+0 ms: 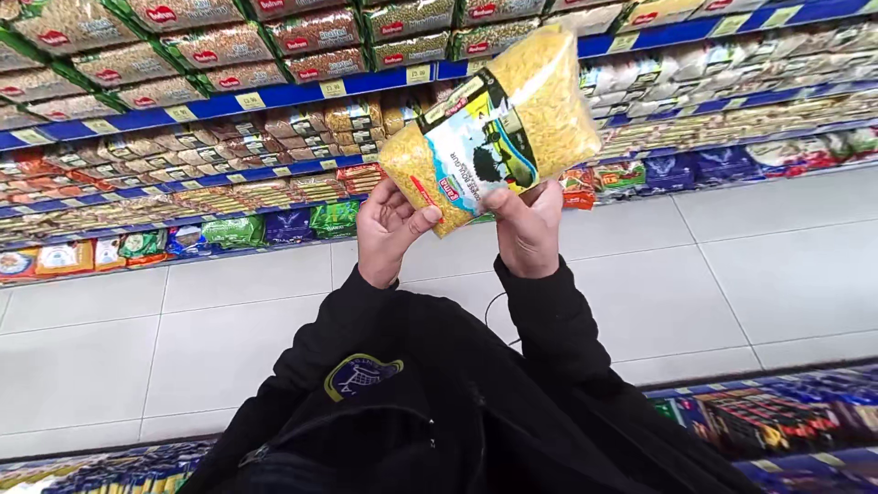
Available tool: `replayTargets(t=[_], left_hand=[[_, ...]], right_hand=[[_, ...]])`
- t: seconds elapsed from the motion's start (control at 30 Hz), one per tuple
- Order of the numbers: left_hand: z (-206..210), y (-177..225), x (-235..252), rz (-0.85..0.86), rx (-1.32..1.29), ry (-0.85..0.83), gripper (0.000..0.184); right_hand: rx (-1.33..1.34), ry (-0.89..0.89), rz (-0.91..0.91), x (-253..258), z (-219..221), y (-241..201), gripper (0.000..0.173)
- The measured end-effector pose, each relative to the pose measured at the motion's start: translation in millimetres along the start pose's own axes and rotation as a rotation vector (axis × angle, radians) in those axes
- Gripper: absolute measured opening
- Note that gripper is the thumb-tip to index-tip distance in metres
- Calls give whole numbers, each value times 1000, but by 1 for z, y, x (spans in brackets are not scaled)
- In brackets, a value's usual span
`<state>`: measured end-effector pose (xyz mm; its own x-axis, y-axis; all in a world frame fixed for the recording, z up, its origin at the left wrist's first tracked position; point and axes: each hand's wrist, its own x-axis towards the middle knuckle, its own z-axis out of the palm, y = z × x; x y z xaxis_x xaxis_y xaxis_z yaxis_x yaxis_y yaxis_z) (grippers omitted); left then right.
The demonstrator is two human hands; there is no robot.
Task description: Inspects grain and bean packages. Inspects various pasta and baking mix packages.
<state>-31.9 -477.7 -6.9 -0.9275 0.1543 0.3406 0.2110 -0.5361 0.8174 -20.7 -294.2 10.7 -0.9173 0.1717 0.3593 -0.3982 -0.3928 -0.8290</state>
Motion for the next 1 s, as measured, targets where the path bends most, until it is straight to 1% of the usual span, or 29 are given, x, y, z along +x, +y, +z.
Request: replayTargets(t=[0.07,0.1,0.17,0.23,0.33,0.5,0.7,0.83,1.0], left_hand=[[8,15,-8,15,-22,-11,52],[10,23,-12,14,-18,-28,50],[12,36,-17,10,-3,-70,45],[12,43,-21,18,28,-97,45],[10,47,-22,18,70,-89,45],[4,48,-17,29,141,-83,44],[-1,50,-16,29,158,-94,42],[0,51,-16,14,176,-102,43],[0,54,-14,-12,173,-108,39]], right_hand=[[29,-136,-39,-7,-15,-19,78],[46,-176,-50,-11,-25,-27,77],[29,-224,-111,-13,-37,-40,79],[-36,-257,-172,-13,-41,-50,88],[-37,-241,-155,-16,-38,-47,91],[62,-168,-110,-19,-31,-32,80],[129,-117,-84,-27,-26,-24,79],[131,-110,-73,-29,-26,-23,79],[160,-109,-74,-30,-25,-20,77]])
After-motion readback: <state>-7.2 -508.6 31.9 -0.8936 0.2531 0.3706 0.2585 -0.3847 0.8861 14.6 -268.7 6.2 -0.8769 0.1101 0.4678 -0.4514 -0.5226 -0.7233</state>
